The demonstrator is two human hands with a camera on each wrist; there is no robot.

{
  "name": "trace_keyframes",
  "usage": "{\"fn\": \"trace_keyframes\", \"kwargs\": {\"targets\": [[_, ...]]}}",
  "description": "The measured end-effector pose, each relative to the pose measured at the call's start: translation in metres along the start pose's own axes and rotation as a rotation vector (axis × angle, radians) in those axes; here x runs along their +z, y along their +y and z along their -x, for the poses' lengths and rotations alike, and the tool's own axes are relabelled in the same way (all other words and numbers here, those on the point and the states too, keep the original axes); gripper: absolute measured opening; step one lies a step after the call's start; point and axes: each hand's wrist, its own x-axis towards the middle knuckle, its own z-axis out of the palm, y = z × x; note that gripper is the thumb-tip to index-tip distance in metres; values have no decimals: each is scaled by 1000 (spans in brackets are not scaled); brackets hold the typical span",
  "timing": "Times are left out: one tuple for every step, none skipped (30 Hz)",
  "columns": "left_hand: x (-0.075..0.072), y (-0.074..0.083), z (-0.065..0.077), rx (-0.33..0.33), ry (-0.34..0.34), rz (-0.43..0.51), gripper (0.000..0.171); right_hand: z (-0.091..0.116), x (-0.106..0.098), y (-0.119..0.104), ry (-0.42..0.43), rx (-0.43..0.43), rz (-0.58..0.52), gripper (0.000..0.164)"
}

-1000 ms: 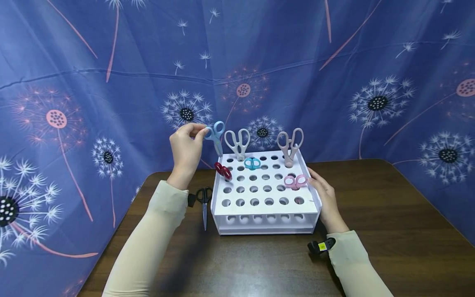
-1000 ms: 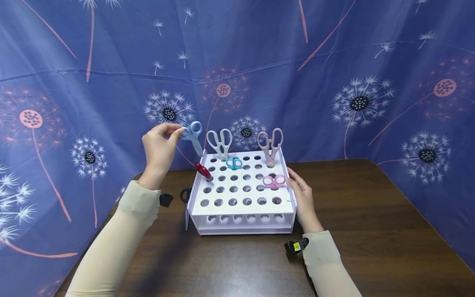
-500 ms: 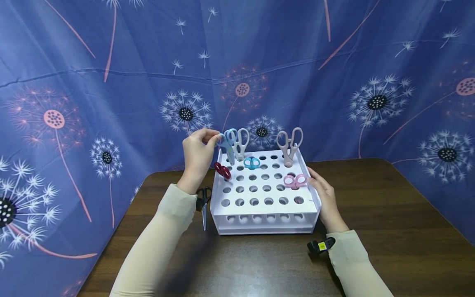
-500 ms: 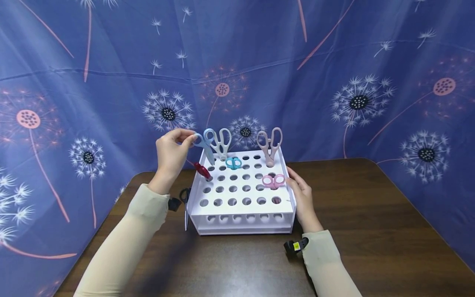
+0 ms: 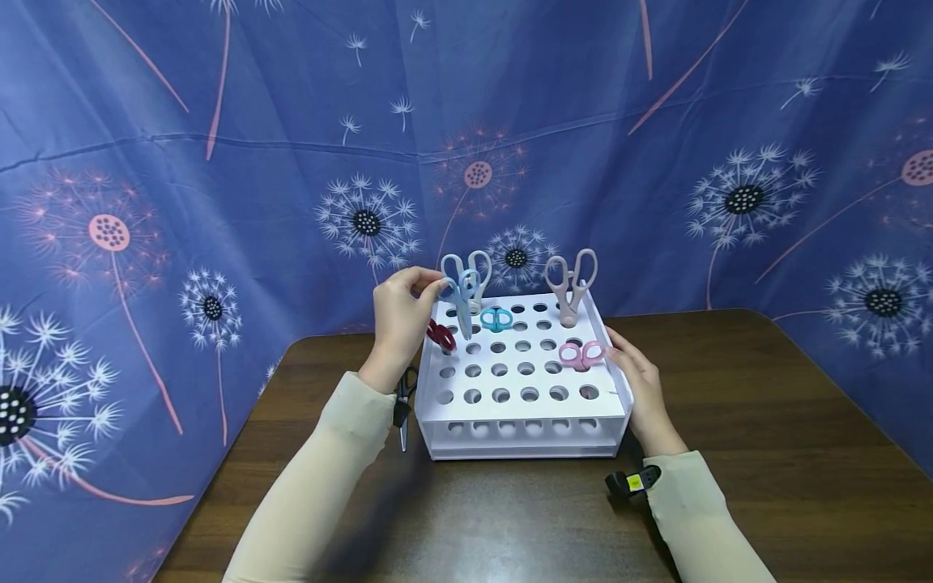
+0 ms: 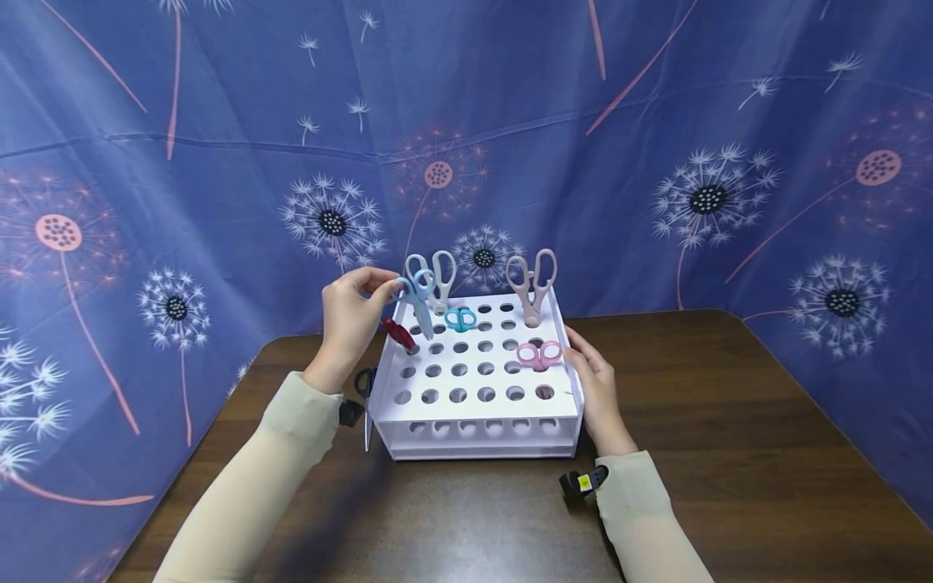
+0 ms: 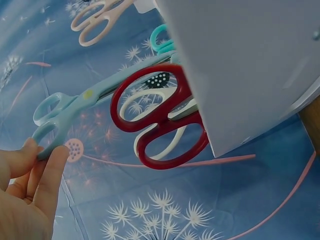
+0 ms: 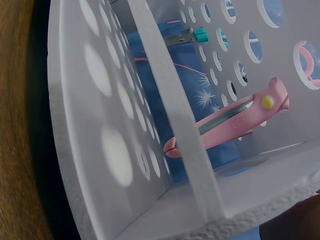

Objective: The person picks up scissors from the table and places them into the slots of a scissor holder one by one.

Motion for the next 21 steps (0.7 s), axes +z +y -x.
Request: {"fn": "trace_keyframes", "kwargs": {"targets": [[0, 0, 0, 0, -1, 0, 11, 0, 0, 0, 0, -1, 0, 50], [0, 0, 1, -1, -2, 0, 11, 0, 0, 0, 0, -1, 2, 50], [0, 0, 1, -1, -3, -1, 11, 0, 0, 0, 0, -1, 7, 50], [-1, 0, 2, 0, -5, 0, 11, 0, 0, 0, 0, 0, 11, 50], [-1, 1, 2, 0, -8, -1, 11, 0, 0, 0, -1, 0, 16, 50], [-1, 1, 3, -1, -10, 0, 11, 0, 0, 0, -1, -1, 17, 50], [-1, 1, 3, -2, -14, 0, 11, 0, 0, 0, -2, 0, 20, 50], [-1, 1, 4, -4, -17, 1, 11, 0, 0, 0, -2, 0, 22, 50], [-1, 1, 4, -7, -20, 2, 11, 0, 0, 0, -3, 1, 23, 50], [-1, 1, 5, -12, -24, 4, 11, 0, 0, 0, -4, 2, 20, 50], [-1, 0, 6, -16, -28, 3, 11, 0, 0, 0, -5, 1, 17, 50], [-1, 0, 6, -21, -32, 4, 11, 0, 0, 0, -5, -1, 15, 50], [-1, -1, 7, -25, -37, 5, 11, 0, 0, 0, -5, -1, 11, 50], [-1, -1, 8, -27, -41, 6, 11, 0, 0, 0, -5, -3, 8, 50], [-1, -2, 8, -28, -43, 7, 11, 0, 0, 0, -5, -3, 1, 49], [-1, -2, 9, -28, -47, 8, 11, 0, 0, 0, -5, -4, -6, 49], [-1, -3, 10, -26, -48, 8, 11, 0, 0, 0, -6, -5, -6, 49], [-1, -3, 10, -25, -51, 12, 11, 0, 0, 0, -6, -4, -8, 49], [-1, -3, 11, -20, -54, 13, 11, 0, 0, 0, -6, -2, -7, 50], [-1, -3, 12, -16, -56, 17, 10, 0, 0, 0, -7, -1, -5, 50], [-2, -3, 13, -15, -59, 18, 10, 0, 0, -1, -8, 2, -3, 50]]}}
